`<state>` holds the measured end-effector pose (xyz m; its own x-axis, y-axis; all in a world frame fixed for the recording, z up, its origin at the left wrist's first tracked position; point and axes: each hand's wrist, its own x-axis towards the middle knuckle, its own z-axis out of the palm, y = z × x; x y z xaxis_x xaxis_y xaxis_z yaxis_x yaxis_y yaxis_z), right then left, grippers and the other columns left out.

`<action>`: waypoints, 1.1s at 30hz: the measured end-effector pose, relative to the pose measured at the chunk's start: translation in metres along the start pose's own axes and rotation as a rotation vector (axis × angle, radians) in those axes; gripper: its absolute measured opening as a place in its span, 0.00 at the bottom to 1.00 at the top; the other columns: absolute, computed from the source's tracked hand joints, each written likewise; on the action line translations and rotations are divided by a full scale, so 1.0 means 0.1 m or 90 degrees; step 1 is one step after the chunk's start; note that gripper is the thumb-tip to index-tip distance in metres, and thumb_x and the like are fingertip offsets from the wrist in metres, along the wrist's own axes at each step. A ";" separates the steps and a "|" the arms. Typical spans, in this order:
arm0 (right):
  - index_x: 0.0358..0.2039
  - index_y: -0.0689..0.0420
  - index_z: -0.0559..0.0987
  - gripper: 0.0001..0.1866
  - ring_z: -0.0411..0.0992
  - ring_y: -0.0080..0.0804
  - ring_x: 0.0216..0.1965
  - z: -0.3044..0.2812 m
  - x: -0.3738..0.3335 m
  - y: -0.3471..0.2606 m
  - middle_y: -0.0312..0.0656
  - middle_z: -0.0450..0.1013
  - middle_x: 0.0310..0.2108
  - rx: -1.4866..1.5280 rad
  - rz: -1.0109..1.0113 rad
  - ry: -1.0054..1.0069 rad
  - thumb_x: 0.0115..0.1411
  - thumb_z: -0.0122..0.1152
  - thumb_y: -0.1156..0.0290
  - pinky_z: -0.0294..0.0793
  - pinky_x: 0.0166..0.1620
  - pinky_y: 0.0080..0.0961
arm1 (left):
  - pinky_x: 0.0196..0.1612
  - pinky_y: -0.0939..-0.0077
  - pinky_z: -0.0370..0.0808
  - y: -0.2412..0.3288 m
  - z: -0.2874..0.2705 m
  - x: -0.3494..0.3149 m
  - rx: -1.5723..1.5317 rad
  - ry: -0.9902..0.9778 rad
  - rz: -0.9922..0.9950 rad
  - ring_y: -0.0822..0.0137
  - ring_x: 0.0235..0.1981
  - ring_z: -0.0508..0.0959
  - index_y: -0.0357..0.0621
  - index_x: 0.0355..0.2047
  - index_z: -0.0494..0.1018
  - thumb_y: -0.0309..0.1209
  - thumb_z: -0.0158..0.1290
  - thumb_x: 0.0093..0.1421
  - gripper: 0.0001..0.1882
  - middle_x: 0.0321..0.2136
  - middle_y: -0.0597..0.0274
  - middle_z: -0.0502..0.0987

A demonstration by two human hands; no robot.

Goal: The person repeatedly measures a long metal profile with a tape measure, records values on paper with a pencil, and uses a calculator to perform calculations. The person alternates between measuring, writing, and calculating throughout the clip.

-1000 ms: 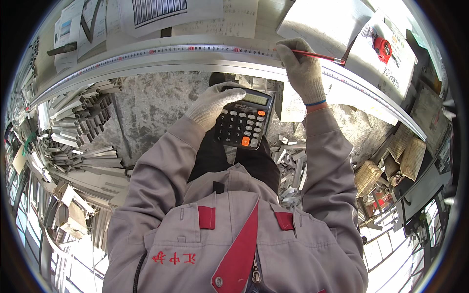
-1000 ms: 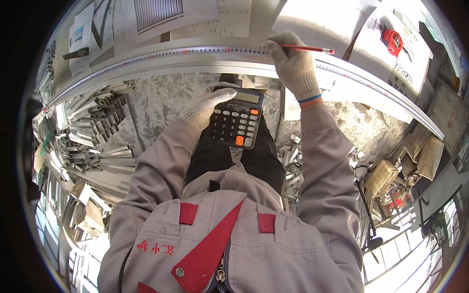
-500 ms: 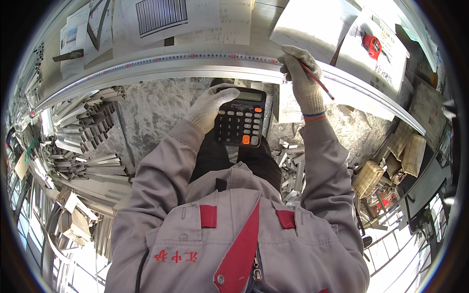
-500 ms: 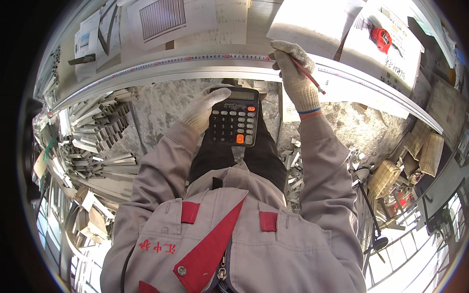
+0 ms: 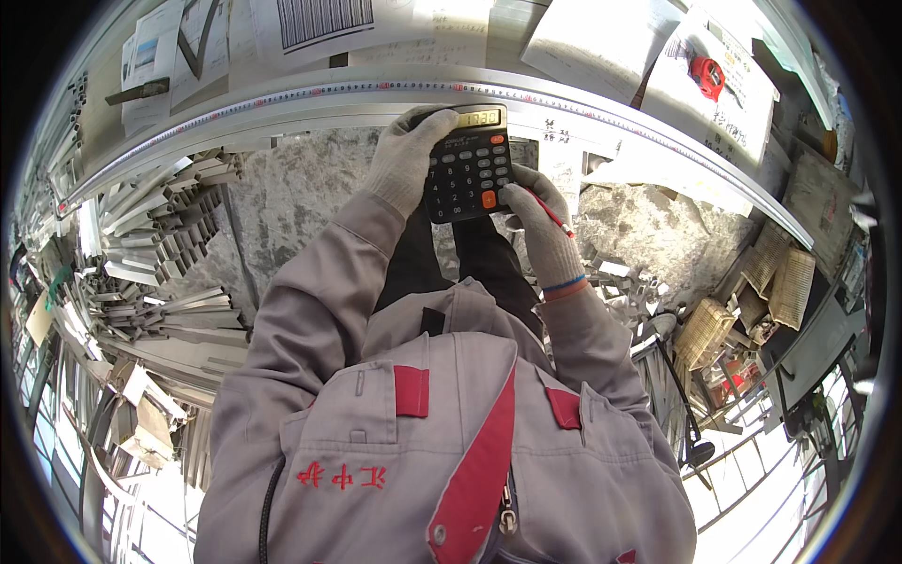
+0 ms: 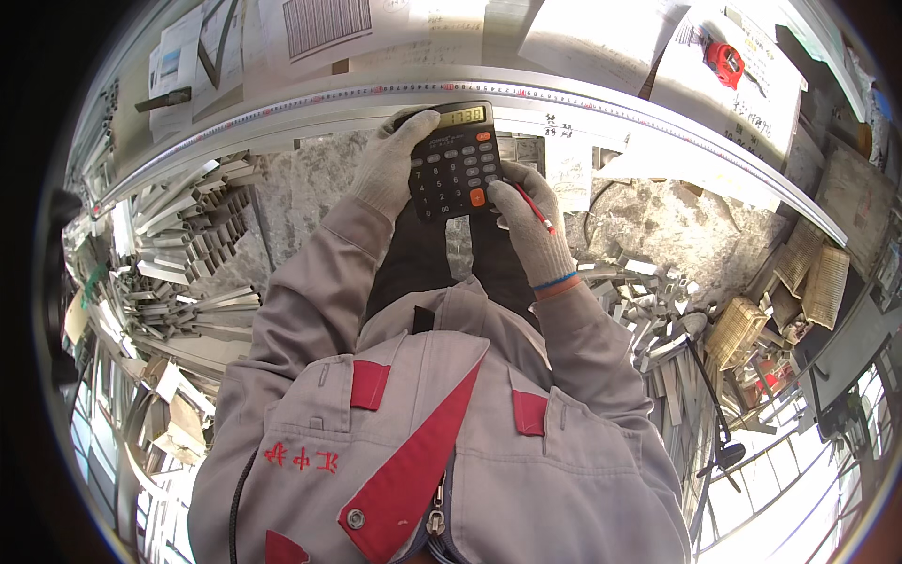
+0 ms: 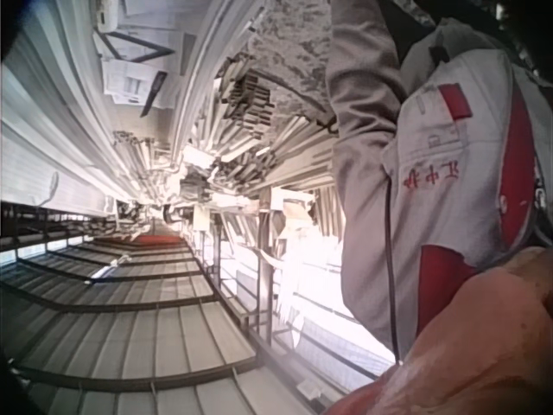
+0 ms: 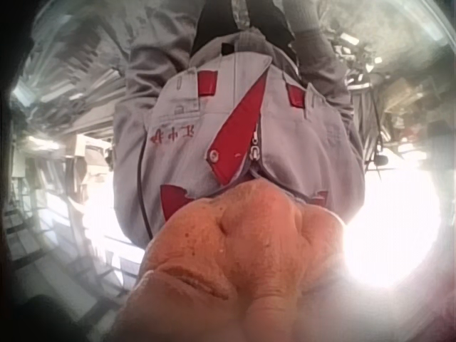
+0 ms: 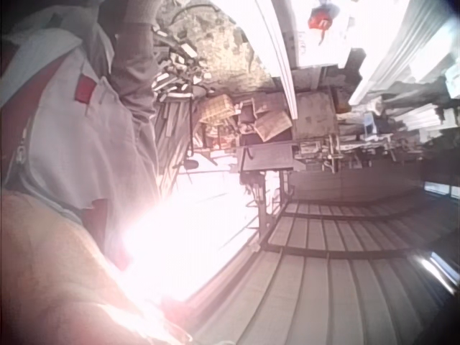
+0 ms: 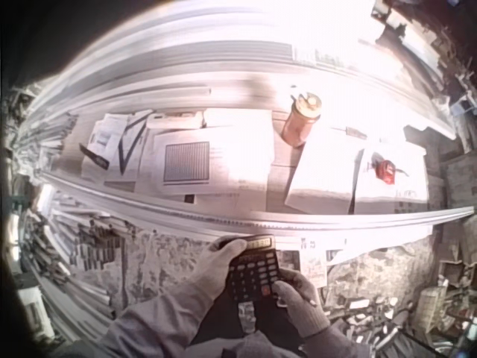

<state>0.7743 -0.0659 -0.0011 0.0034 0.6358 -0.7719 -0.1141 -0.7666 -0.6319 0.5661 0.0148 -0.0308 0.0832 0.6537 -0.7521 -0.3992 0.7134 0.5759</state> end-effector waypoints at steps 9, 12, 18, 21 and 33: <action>0.56 0.67 0.77 0.27 0.76 0.25 0.45 0.19 0.07 0.02 0.43 0.80 0.45 -0.001 -0.065 0.073 0.62 0.72 0.64 0.76 0.48 0.24 | 0.41 0.77 0.84 -0.07 0.09 -0.02 -0.014 -0.002 0.049 0.73 0.35 0.85 0.36 0.48 0.84 0.30 0.64 0.68 0.12 0.40 0.61 0.86; 0.55 0.69 0.76 0.27 0.77 0.26 0.45 0.20 0.09 0.05 0.44 0.80 0.46 0.011 -0.058 0.078 0.61 0.73 0.65 0.77 0.50 0.25 | 0.41 0.78 0.84 -0.09 0.06 -0.02 -0.014 -0.004 0.046 0.73 0.36 0.85 0.37 0.48 0.84 0.30 0.64 0.69 0.11 0.40 0.61 0.86; 0.62 0.73 0.68 0.38 0.78 0.28 0.47 0.26 0.14 0.19 0.47 0.79 0.49 -0.061 -0.079 0.094 0.59 0.77 0.65 0.80 0.54 0.28 | 0.43 0.78 0.84 -0.11 0.09 -0.03 -0.011 0.005 0.060 0.73 0.38 0.84 0.39 0.48 0.84 0.29 0.63 0.69 0.10 0.41 0.62 0.86; 0.63 0.70 0.68 0.49 0.80 0.36 0.49 0.36 0.21 0.28 0.50 0.79 0.50 -0.182 -0.041 0.140 0.50 0.83 0.54 0.80 0.56 0.33 | 0.44 0.77 0.83 -0.12 0.14 -0.06 -0.008 0.014 0.070 0.73 0.39 0.84 0.39 0.48 0.84 0.29 0.64 0.69 0.10 0.41 0.62 0.86; 0.67 0.67 0.62 0.59 0.79 0.45 0.55 0.37 0.34 0.31 0.53 0.75 0.56 -0.232 0.042 0.082 0.44 0.86 0.50 0.80 0.59 0.38 | 0.42 0.76 0.84 -0.14 0.09 0.02 -0.001 0.056 0.025 0.72 0.38 0.84 0.40 0.48 0.83 0.34 0.65 0.67 0.13 0.41 0.62 0.85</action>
<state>0.7342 -0.0648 -0.0445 0.1358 0.5857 -0.7991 0.2418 -0.8017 -0.5466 0.5796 0.0084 -0.0376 -0.0136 0.6564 -0.7543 -0.4027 0.6869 0.6050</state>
